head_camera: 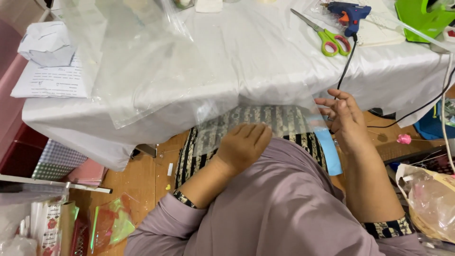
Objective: The person wraps a white cylindrical object with clear plastic film and secures it with a cream-colored ribbon. They then use a hot glue gun to apply adhesive to the ribbon and press it onto the cylinder. The person handles the cylinder, plastic film, ribbon, and glue gun throughout the process.
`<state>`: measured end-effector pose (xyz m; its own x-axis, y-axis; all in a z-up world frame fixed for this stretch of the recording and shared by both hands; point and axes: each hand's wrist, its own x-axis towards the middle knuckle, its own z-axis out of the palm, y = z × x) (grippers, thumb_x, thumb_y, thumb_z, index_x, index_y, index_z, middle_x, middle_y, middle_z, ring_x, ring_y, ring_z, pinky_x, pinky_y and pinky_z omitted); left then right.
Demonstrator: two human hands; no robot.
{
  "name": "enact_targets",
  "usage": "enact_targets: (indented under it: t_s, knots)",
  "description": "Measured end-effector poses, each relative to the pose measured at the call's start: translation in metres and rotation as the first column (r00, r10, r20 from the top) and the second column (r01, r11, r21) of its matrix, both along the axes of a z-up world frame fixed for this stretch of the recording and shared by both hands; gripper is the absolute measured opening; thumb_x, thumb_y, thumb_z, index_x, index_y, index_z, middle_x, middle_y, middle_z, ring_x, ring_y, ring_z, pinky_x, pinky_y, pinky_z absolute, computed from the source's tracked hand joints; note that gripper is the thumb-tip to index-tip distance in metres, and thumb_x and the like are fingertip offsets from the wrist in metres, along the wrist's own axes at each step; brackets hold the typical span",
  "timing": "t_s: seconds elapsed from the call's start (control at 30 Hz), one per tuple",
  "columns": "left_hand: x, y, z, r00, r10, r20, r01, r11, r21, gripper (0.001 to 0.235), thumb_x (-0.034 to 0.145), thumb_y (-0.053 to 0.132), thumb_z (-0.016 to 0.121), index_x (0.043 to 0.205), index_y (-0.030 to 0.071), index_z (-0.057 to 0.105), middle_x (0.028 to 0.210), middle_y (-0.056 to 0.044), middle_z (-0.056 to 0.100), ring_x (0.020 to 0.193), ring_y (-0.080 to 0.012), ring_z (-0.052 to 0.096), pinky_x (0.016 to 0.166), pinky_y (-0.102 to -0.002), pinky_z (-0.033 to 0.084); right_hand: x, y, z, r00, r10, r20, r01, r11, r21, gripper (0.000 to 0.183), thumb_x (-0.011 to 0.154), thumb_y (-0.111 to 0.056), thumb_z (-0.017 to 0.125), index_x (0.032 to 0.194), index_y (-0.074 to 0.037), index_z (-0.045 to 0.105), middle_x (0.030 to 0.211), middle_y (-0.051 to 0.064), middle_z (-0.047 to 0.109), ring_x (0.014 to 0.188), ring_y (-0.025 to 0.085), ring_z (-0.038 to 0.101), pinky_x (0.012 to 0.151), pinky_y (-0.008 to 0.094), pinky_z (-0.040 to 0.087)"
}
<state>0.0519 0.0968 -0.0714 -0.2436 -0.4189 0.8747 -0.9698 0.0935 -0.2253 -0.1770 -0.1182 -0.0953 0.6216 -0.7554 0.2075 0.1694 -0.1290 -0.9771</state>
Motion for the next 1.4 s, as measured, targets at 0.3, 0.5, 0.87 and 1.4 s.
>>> enact_targets:
  t_s: [0.3, 0.5, 0.87, 1.4]
  knots:
    - [-0.047, -0.002, -0.050, 0.977, -0.147, -0.151, 0.175, 0.966, 0.189, 0.008, 0.093, 0.018, 0.066, 0.098, 0.014, 0.070, 0.089, -0.005, 0.070, 0.075, -0.0229, 0.070, 0.070, -0.033, 0.057, 0.012, 0.031, 0.031, 0.989, -0.085, -0.121, 0.103, 0.983, 0.150, 0.058, 0.098, 0.001, 0.063, 0.149, 0.004, 0.036, 0.116, 0.026, 0.065, 0.092, 0.034, 0.070, 0.071, 0.051, 0.064]
    - [-0.045, 0.018, 0.033, 0.869, -0.190, -0.456, 0.404, 0.806, 0.433, 0.054, 0.090, 0.049, 0.070, 0.125, 0.007, 0.066, 0.112, -0.017, 0.073, 0.103, -0.0351, 0.073, 0.090, -0.046, 0.056, 0.002, 0.013, 0.002, 0.991, -0.112, -0.077, 0.123, 0.977, 0.172, 0.055, 0.094, 0.007, 0.063, 0.144, 0.000, 0.043, 0.113, 0.020, 0.069, 0.084, 0.027, 0.072, 0.063, 0.040, 0.066]
    - [0.045, -0.001, 0.036, 0.859, 0.495, -0.129, -0.147, 0.479, 0.865, 0.084, 0.093, 0.051, 0.068, 0.159, 0.011, 0.036, 0.166, -0.027, 0.022, 0.155, -0.0467, 0.012, 0.122, -0.065, 0.009, 0.000, 0.003, -0.031, 0.982, -0.170, -0.081, 0.181, 0.969, 0.169, 0.050, 0.094, 0.005, 0.066, 0.141, -0.003, 0.050, 0.101, 0.008, 0.068, 0.084, 0.019, 0.071, 0.066, 0.030, 0.066]
    - [0.100, -0.013, -0.016, 0.817, 0.576, -0.011, -0.303, 0.445, 0.843, 0.098, 0.092, 0.043, 0.069, 0.168, 0.025, 0.010, 0.173, -0.020, 0.006, 0.159, -0.0386, -0.006, 0.120, -0.070, -0.013, 0.011, -0.005, -0.048, 0.934, -0.243, -0.263, 0.235, 0.970, -0.062, 0.049, 0.097, 0.009, 0.065, 0.144, 0.004, 0.049, 0.111, 0.023, 0.067, 0.096, 0.026, 0.067, 0.076, 0.038, 0.061]
